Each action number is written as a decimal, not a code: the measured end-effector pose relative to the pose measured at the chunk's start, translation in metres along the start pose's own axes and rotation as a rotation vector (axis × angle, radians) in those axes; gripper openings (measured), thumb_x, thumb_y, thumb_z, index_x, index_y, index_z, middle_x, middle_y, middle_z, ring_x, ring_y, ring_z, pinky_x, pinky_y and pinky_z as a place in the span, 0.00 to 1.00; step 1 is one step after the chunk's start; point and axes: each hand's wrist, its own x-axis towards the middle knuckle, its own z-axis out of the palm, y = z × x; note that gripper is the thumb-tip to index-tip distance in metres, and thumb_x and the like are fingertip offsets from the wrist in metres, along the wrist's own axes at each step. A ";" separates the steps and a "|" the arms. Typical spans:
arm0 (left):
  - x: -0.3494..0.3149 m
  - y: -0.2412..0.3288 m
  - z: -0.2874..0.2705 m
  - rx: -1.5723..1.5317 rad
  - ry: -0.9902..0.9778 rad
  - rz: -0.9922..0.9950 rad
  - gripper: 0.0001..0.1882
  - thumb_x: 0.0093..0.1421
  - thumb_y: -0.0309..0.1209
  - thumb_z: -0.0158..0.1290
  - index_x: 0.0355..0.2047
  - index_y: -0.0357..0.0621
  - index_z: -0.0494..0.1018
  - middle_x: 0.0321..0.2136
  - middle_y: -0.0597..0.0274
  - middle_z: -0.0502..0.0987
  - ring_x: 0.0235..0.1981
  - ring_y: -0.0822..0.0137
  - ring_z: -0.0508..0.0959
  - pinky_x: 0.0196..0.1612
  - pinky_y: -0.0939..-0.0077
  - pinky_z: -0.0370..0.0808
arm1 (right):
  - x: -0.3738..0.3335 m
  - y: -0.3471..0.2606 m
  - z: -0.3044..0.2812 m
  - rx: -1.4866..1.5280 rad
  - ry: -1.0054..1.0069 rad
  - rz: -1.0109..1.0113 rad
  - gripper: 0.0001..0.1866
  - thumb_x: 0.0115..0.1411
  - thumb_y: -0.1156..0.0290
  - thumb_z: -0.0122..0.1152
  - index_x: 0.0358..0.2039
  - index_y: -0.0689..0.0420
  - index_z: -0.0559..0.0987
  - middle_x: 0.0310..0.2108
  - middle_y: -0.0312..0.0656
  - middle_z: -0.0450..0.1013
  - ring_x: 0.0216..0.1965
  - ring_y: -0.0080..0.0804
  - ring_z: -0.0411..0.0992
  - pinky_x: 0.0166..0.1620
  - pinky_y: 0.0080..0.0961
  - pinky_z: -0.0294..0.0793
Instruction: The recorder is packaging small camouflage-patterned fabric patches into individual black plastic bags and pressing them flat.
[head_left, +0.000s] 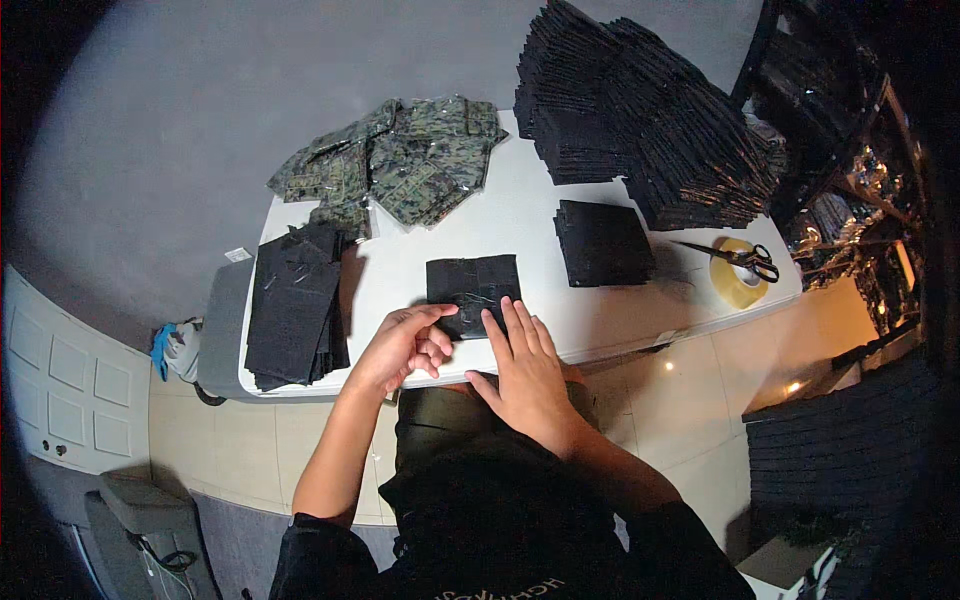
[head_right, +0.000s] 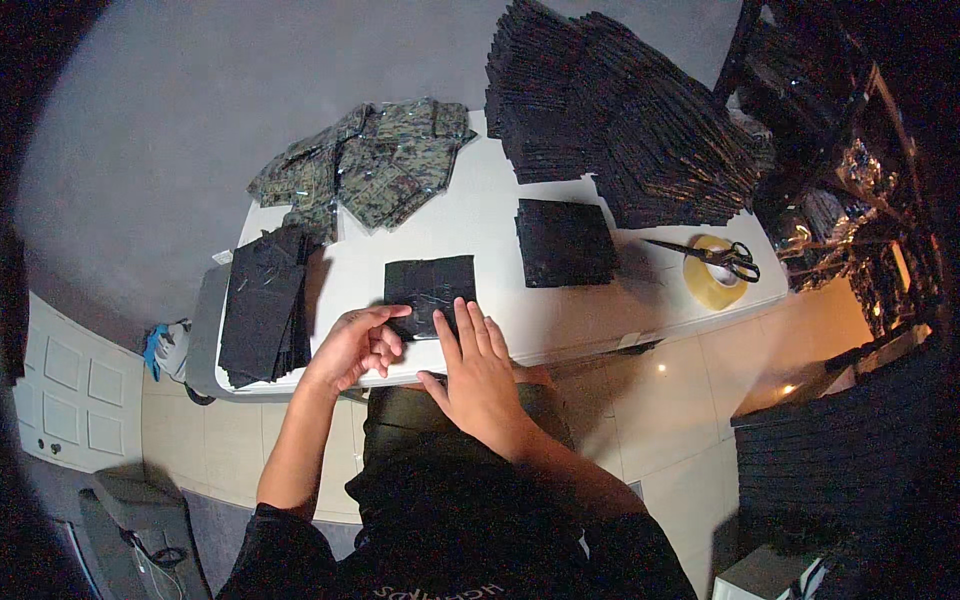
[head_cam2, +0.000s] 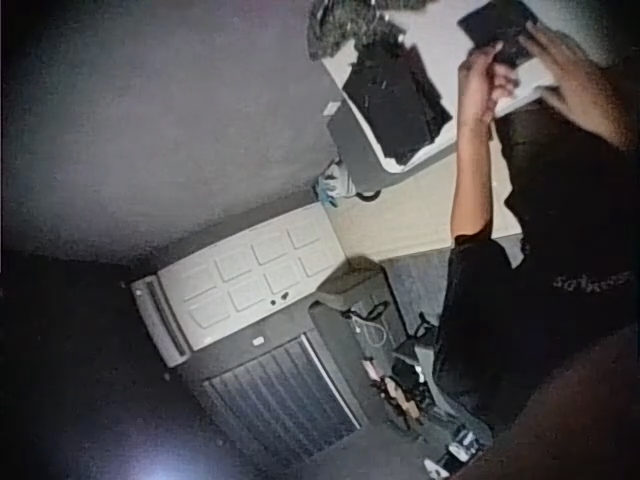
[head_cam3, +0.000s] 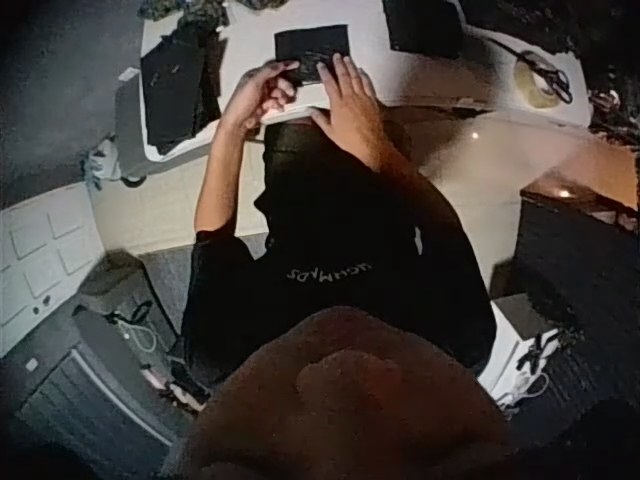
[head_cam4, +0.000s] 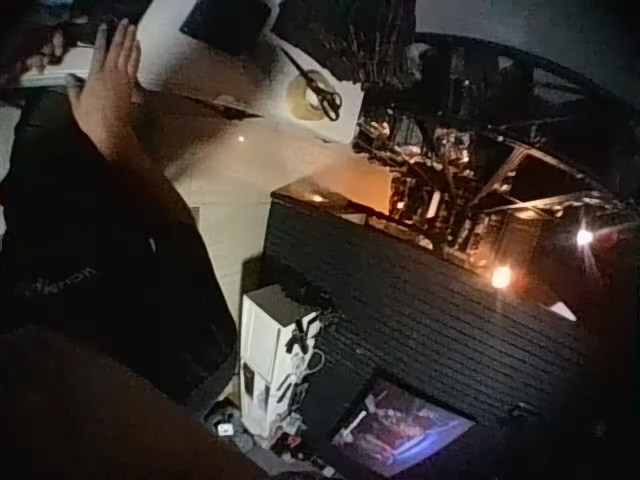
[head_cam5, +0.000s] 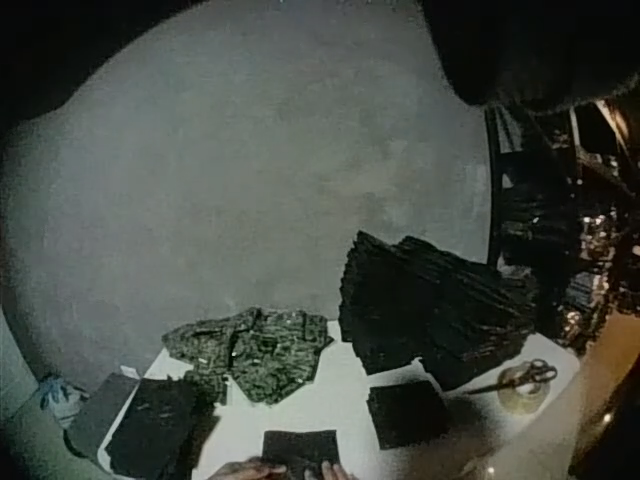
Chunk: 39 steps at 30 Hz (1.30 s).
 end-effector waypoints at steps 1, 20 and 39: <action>0.001 -0.001 0.000 0.013 0.000 0.000 0.25 0.80 0.38 0.51 0.66 0.29 0.74 0.27 0.54 0.85 0.21 0.69 0.82 0.24 0.73 0.85 | 0.000 0.000 0.000 -0.020 0.006 -0.004 0.44 0.73 0.47 0.65 0.78 0.63 0.65 0.80 0.69 0.54 0.82 0.64 0.51 0.81 0.56 0.50; -0.016 -0.018 0.037 1.267 0.351 0.858 0.20 0.73 0.35 0.58 0.61 0.44 0.83 0.64 0.40 0.75 0.68 0.36 0.71 0.70 0.43 0.68 | 0.001 -0.001 0.000 -0.026 0.001 -0.025 0.44 0.72 0.47 0.65 0.77 0.64 0.66 0.79 0.69 0.55 0.81 0.65 0.53 0.81 0.57 0.50; -0.005 -0.027 0.023 1.464 0.358 0.762 0.24 0.77 0.41 0.52 0.69 0.49 0.79 0.78 0.40 0.63 0.80 0.31 0.56 0.79 0.32 0.54 | 0.040 0.010 -0.013 -0.058 0.093 -0.024 0.27 0.72 0.51 0.65 0.64 0.55 0.84 0.63 0.56 0.73 0.64 0.52 0.68 0.63 0.49 0.68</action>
